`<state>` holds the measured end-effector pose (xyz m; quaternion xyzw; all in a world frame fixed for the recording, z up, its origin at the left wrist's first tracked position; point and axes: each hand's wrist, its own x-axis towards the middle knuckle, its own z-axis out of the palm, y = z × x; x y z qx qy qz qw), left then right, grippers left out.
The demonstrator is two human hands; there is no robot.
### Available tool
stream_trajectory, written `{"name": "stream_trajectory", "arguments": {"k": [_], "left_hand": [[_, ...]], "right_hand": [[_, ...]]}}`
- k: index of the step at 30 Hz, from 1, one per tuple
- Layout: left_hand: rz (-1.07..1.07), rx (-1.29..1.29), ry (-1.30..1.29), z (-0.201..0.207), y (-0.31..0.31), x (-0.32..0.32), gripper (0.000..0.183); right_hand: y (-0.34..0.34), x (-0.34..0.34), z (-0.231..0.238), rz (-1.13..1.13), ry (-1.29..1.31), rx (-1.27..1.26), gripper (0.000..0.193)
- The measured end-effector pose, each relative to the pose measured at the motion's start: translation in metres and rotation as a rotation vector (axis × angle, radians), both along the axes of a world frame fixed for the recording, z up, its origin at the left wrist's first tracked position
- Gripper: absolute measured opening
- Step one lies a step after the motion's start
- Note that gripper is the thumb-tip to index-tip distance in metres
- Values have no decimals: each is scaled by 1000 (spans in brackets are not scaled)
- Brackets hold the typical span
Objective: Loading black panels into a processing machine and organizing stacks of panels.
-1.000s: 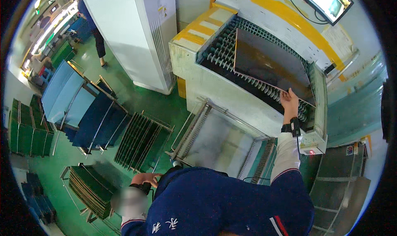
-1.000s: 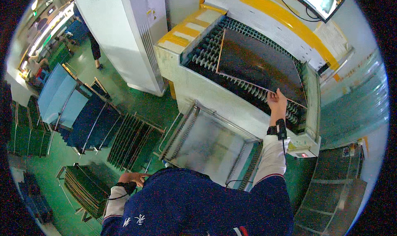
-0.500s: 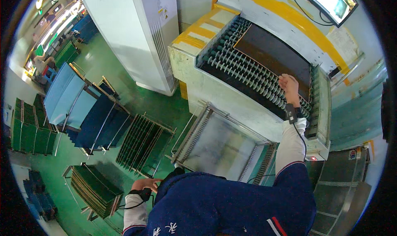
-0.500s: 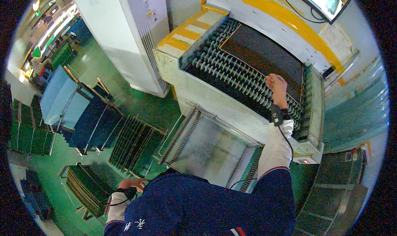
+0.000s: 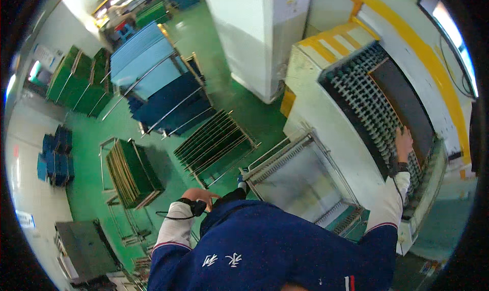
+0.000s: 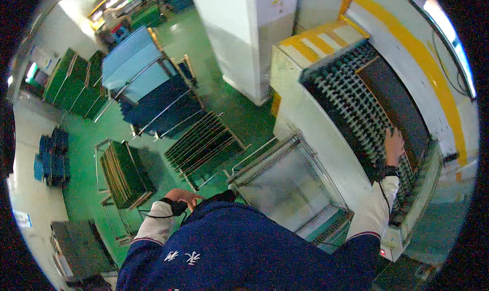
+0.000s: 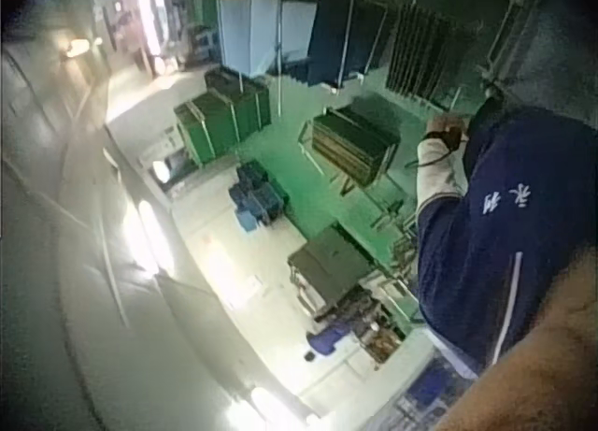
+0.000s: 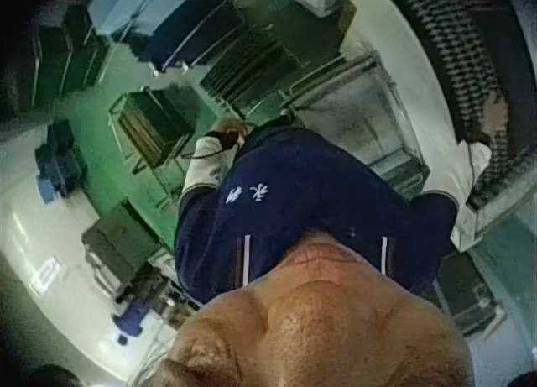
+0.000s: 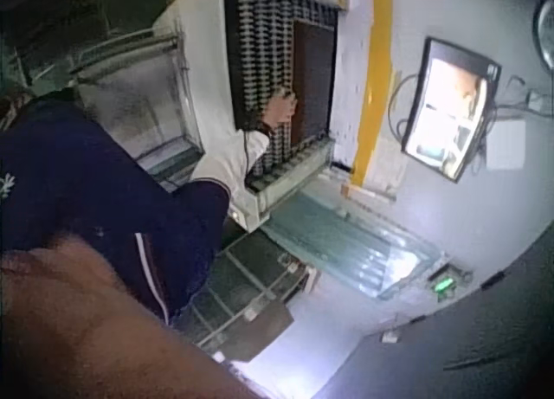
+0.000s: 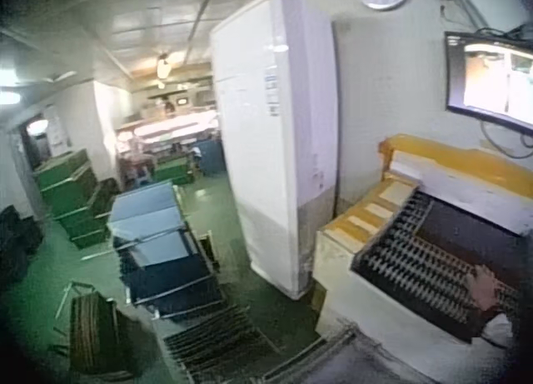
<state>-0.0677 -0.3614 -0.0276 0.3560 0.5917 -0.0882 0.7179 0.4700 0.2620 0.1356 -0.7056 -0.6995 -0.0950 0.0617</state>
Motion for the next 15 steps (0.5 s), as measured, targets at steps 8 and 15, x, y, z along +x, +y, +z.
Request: {"name": "stream_trajectory", "arguments": {"k": [8,15], "left_hand": [[63,96,7,19,-12,10,88],[111,29,19,9,-18,14,86]], "right_hand": [[64,57,-24,134,41,-77,64],[33,27,-21,208,25,21,54]]}}
